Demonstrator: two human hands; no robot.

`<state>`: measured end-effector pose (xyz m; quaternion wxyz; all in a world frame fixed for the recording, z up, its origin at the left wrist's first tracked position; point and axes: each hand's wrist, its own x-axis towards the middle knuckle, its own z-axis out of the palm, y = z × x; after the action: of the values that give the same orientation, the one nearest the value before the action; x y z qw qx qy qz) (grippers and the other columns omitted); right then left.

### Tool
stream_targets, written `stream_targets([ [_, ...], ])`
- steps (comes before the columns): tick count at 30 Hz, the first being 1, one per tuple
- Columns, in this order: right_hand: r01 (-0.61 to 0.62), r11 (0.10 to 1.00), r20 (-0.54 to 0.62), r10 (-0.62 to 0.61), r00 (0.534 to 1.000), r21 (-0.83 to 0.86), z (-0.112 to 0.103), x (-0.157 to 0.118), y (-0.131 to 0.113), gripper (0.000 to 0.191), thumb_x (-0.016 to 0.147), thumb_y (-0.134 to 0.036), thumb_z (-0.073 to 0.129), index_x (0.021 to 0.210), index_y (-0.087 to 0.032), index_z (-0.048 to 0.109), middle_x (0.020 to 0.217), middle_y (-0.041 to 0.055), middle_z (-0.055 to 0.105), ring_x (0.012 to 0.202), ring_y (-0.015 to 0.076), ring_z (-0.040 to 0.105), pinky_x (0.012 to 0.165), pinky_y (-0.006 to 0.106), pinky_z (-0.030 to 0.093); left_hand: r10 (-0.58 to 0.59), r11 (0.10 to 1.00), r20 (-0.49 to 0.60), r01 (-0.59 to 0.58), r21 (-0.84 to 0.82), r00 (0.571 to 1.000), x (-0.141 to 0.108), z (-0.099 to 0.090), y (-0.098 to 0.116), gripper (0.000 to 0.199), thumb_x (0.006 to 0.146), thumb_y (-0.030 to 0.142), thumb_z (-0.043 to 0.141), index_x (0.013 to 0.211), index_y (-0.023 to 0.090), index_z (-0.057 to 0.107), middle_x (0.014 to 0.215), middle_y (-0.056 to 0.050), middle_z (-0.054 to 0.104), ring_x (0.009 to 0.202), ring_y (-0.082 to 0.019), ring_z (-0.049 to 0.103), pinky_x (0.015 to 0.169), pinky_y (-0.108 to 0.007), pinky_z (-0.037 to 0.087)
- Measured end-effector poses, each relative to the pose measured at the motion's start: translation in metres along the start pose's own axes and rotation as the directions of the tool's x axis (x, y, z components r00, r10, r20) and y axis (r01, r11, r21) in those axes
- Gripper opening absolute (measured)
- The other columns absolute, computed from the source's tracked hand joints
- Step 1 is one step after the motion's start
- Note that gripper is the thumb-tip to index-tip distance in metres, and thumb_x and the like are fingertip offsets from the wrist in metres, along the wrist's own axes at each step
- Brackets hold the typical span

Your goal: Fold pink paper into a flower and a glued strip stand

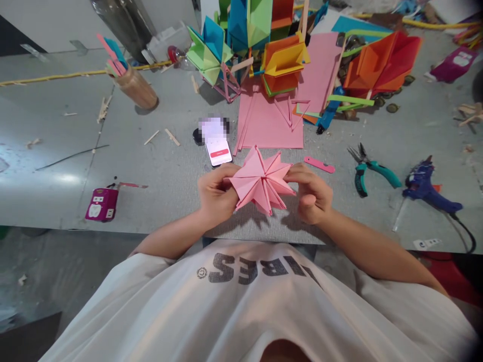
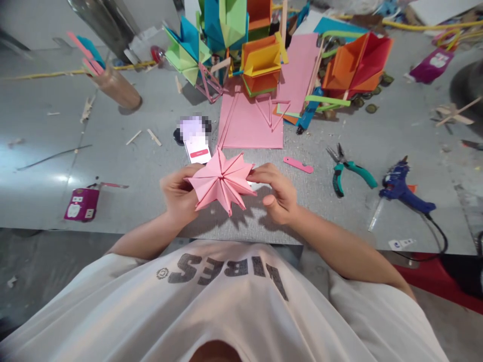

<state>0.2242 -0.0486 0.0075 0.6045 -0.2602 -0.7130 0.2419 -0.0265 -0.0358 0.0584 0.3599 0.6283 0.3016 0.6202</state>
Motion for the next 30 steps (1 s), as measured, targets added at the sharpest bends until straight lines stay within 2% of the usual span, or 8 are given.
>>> stream_targets([
  [4, 0.004, 0.997, -0.051, -0.008, 0.999, -0.078, 0.003, 0.003, -0.003, 0.033, 0.109, -0.047, 0.074, 0.138, -0.035, 0.084, 0.109, 0.0085, 0.086, 0.097, 0.0304, 0.082, 0.085, 0.051, 0.068, -0.139, 0.982, 0.010, 0.139, -0.131, 0.990, 0.004, 0.005, -0.004, 0.027, 0.087, 0.048, 0.104, 0.086, 0.027, 0.088, 0.081, 0.000, 0.083, 0.071, -0.014, 0.075, 0.068, -0.028, 0.061],
  [7, -0.021, 0.993, -0.104, 0.009, 0.994, -0.118, 0.006, 0.003, -0.003, 0.023, 0.102, -0.042, 0.084, 0.123, -0.036, 0.087, 0.100, 0.0062, 0.086, 0.086, 0.0291, 0.081, 0.078, 0.050, 0.068, -0.238, 0.963, 0.051, 0.243, -0.118, 0.970, 0.005, 0.008, -0.005, 0.039, 0.082, 0.060, 0.105, 0.080, 0.026, 0.085, 0.079, -0.001, 0.082, 0.070, -0.015, 0.073, 0.068, -0.030, 0.062],
  [10, -0.038, 0.991, -0.140, 0.019, 0.990, -0.130, 0.008, 0.002, -0.004, 0.011, 0.099, -0.041, 0.084, 0.107, -0.035, 0.088, 0.090, 0.0052, 0.083, 0.076, 0.0274, 0.077, 0.069, 0.048, 0.065, -0.295, 0.949, 0.065, 0.300, -0.100, 0.953, 0.005, 0.009, -0.004, 0.041, 0.080, 0.063, 0.105, 0.079, 0.026, 0.086, 0.081, -0.002, 0.083, 0.073, -0.017, 0.076, 0.067, -0.031, 0.062],
  [16, -0.125, 0.992, -0.071, 0.123, 0.990, -0.026, 0.009, 0.006, -0.015, 0.017, 0.098, -0.027, 0.080, 0.111, -0.034, 0.089, 0.094, 0.0042, 0.082, 0.081, 0.0250, 0.076, 0.074, 0.045, 0.064, -0.317, 0.935, 0.095, 0.328, -0.132, 0.944, 0.003, 0.008, -0.008, 0.045, 0.075, 0.064, 0.108, 0.075, 0.026, 0.084, 0.079, -0.002, 0.082, 0.071, -0.016, 0.074, 0.068, -0.033, 0.061],
  [19, -0.170, 0.985, -0.030, 0.170, 0.985, -0.001, 0.010, 0.009, -0.021, 0.018, 0.094, -0.021, 0.081, 0.105, -0.032, 0.090, 0.096, 0.0039, 0.081, 0.084, 0.0232, 0.076, 0.075, 0.041, 0.063, -0.366, 0.909, 0.107, 0.380, -0.173, 0.925, 0.001, 0.007, -0.014, 0.045, 0.074, 0.064, 0.108, 0.079, 0.027, 0.084, 0.081, -0.001, 0.082, 0.071, -0.016, 0.072, 0.067, -0.033, 0.059],
  [22, -0.177, 0.984, -0.036, 0.178, 0.983, 0.012, 0.010, 0.011, -0.023, 0.018, 0.095, -0.018, 0.082, 0.104, -0.032, 0.090, 0.097, 0.0033, 0.081, 0.084, 0.0206, 0.075, 0.073, 0.036, 0.062, -0.403, 0.881, 0.153, 0.427, -0.203, 0.902, 0.000, 0.007, -0.018, 0.046, 0.074, 0.063, 0.109, 0.079, 0.026, 0.083, 0.081, -0.001, 0.082, 0.069, -0.014, 0.071, 0.067, -0.031, 0.059],
  [26, -0.199, 0.979, -0.059, 0.202, 0.978, 0.051, 0.011, 0.009, -0.021, 0.006, 0.100, -0.028, 0.087, 0.095, -0.031, 0.089, 0.092, 0.0026, 0.082, 0.077, 0.0186, 0.075, 0.068, 0.034, 0.061, -0.414, 0.845, 0.256, 0.474, -0.249, 0.873, 0.001, 0.010, -0.018, 0.048, 0.071, 0.062, 0.111, 0.074, 0.025, 0.081, 0.078, -0.001, 0.080, 0.067, -0.014, 0.068, 0.065, -0.031, 0.057],
  [30, -0.215, 0.975, -0.062, 0.218, 0.974, 0.045, 0.011, 0.007, -0.020, 0.017, 0.100, -0.042, 0.089, 0.087, -0.031, 0.089, 0.089, 0.0031, 0.083, 0.073, 0.0189, 0.074, 0.062, 0.034, 0.060, -0.396, 0.845, 0.291, 0.470, -0.257, 0.871, 0.003, 0.011, -0.019, 0.054, 0.067, 0.067, 0.111, 0.071, 0.024, 0.077, 0.078, -0.003, 0.080, 0.067, -0.016, 0.069, 0.065, -0.033, 0.057],
])
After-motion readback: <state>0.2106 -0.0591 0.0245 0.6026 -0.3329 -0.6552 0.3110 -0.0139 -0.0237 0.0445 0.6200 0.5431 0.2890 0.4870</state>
